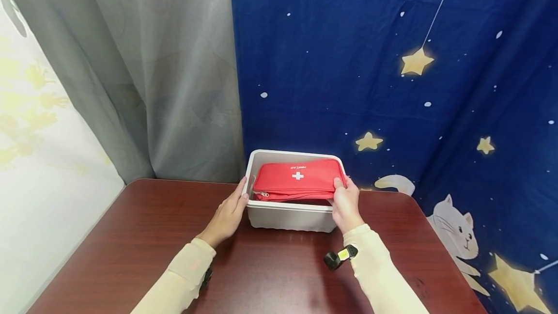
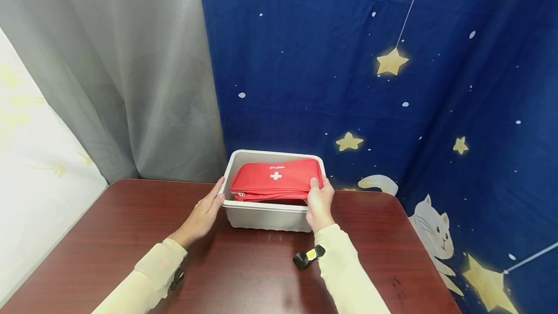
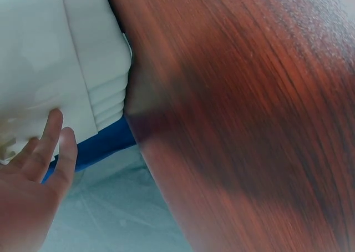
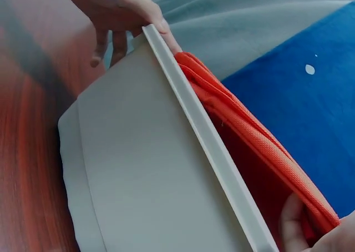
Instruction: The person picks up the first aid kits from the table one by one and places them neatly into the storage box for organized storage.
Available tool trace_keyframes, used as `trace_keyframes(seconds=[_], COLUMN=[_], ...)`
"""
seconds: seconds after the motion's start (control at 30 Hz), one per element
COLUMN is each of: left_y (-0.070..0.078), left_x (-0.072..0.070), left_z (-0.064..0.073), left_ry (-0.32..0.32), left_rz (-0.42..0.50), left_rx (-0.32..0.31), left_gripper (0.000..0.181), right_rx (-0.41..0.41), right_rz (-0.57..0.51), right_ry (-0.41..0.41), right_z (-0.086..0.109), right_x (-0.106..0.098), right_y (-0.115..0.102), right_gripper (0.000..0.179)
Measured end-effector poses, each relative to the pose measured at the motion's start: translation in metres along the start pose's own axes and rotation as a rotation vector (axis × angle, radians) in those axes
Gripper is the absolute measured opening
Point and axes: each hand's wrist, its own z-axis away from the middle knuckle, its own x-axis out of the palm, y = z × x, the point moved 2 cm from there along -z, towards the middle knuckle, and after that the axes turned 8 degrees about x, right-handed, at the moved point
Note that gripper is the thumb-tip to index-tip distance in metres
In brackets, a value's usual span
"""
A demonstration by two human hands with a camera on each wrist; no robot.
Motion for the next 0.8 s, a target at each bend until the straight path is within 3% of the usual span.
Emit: trace_keyframes(seconds=[0.27, 0.53, 0.8], left_y=[0.0009, 0.0027, 0.0021], left_x=[-0.0007, -0.0017, -0.0017], left_z=[-0.0002, -0.0003, 0.0004], left_ry=[-0.009, -0.008, -0.012], left_rz=[0.0, 0.0, 0.005], left_rx=[-0.002, -0.002, -0.004], left_gripper=[0.052, 0.052, 0.052], right_rx=[-0.033, -0.003, 0.036], right_rz=[0.079, 0.113, 0.166], right_ry=[0.014, -0.009, -0.017], right_z=[-0.0008, -0.0028, -0.0026], right_x=[0.0068, 0.0059, 0.0055], right_y=[0.0029, 0.0022, 0.0014], right_gripper=[0.04, 0.048, 0.039])
